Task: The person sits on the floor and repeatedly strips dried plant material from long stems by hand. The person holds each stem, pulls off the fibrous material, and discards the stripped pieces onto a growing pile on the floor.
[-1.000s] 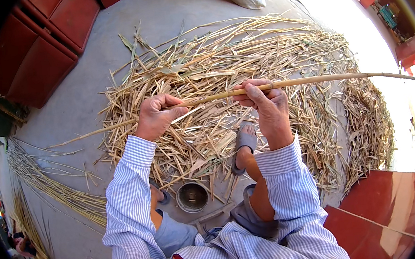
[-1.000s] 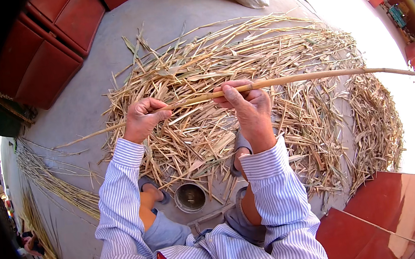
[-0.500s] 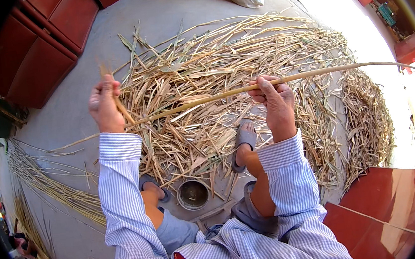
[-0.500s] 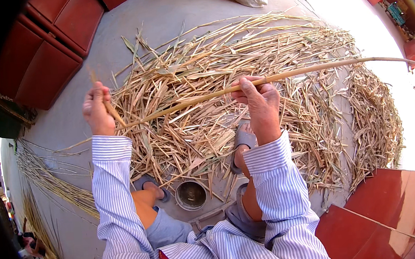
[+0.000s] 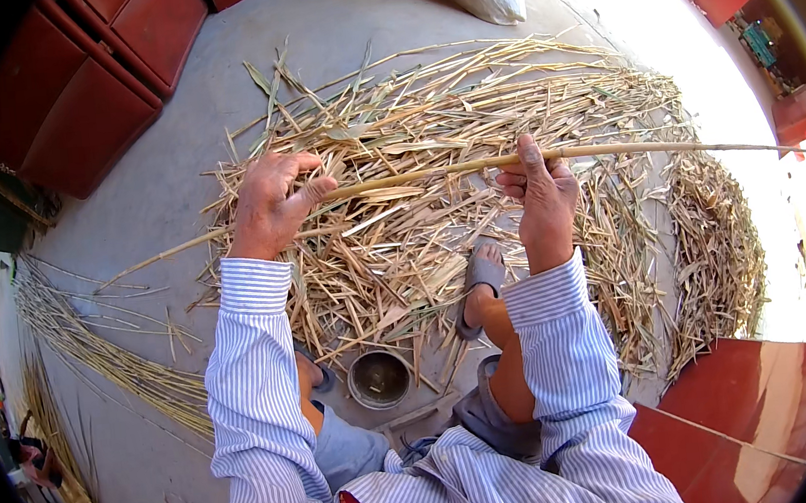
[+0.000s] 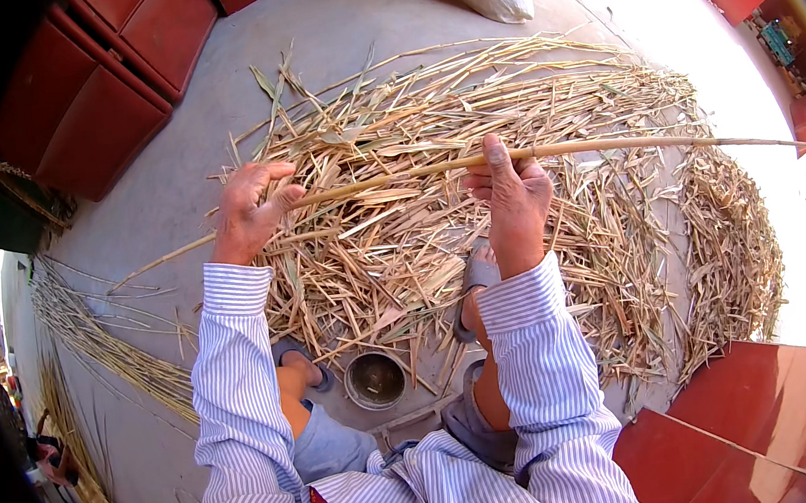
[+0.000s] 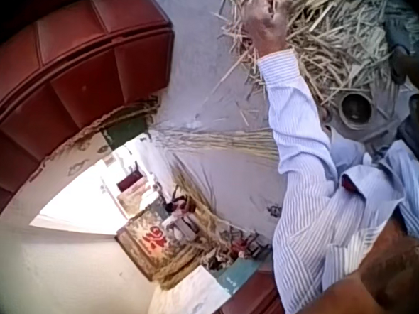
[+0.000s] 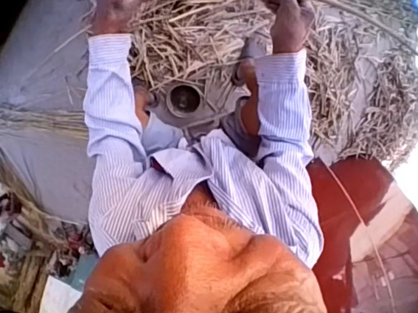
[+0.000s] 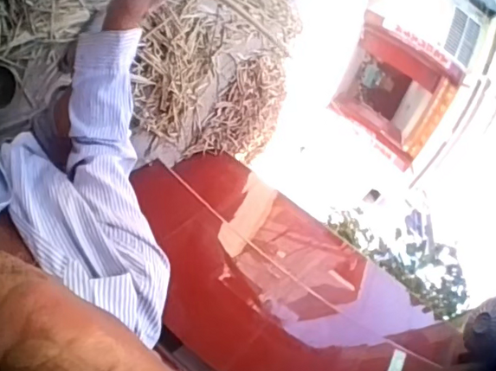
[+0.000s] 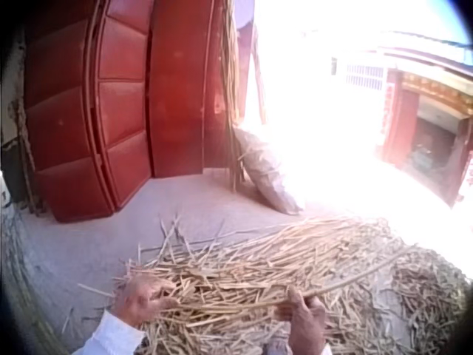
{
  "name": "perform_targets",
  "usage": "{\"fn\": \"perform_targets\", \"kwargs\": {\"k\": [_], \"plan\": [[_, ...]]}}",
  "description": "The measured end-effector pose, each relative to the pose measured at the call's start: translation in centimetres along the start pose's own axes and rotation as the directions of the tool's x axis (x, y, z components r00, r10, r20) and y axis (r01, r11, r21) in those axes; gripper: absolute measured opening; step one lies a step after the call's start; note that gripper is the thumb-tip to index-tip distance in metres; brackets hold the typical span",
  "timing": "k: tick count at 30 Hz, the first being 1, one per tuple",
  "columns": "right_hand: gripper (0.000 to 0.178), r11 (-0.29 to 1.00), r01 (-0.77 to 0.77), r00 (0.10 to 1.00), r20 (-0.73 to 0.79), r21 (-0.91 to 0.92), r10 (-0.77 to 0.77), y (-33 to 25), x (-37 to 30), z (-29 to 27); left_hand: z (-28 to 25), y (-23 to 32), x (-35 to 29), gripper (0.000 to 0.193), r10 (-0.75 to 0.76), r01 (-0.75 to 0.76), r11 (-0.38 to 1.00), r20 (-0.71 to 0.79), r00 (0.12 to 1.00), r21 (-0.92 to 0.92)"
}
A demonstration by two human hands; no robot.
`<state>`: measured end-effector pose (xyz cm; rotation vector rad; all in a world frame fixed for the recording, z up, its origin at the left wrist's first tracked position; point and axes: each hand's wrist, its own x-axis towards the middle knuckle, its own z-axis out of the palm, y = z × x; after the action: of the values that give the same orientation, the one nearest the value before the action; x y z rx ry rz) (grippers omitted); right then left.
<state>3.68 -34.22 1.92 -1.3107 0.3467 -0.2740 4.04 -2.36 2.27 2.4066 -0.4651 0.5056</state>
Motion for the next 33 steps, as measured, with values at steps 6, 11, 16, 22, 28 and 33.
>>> {"fn": "perform_targets", "kwargs": {"k": [6, 11, 16, 22, 28, 33], "plan": [[0.028, 0.992, -0.047, 0.999, -0.002, 0.116, 0.048, -0.7, 1.1, -0.4, -0.4, -0.3, -1.0, 0.016, -0.054, 0.032, 0.988, 0.147, 0.988, 0.149], [0.024, 0.986, -0.031, 0.999, 0.034, 0.164, 0.026, -0.4, 2.8, -2.0, -1.6, -2.0, -1.2, 0.018, -0.013, 0.001, 0.858, 0.020, 1.000, 0.514], [0.025, 0.959, -0.206, 0.934, 0.332, 0.197, 0.132, 1.2, -2.8, 4.4, 2.8, 4.9, 1.3, 0.018, 0.320, -0.277, 0.907, -0.091, 0.943, 0.317], [0.018, 0.968, -0.046, 0.972, 0.233, 0.247, -0.013, 0.0, 0.4, 1.2, 0.3, 0.8, 0.5, 0.016, 0.112, -0.098, 0.941, -0.023, 0.993, 0.323], [0.023, 0.985, -0.092, 0.948, 0.315, 0.148, 0.042, -0.3, -0.4, 1.5, -1.0, 0.8, 0.1, 0.026, 0.058, -0.054, 0.954, -0.005, 0.998, 0.295], [0.029, 0.971, -0.150, 0.889, 0.454, 0.185, 0.051, 0.3, -3.1, 4.0, 4.3, 5.6, 1.8, 0.031, 0.312, -0.301, 0.947, -0.101, 0.945, 0.108]]}}
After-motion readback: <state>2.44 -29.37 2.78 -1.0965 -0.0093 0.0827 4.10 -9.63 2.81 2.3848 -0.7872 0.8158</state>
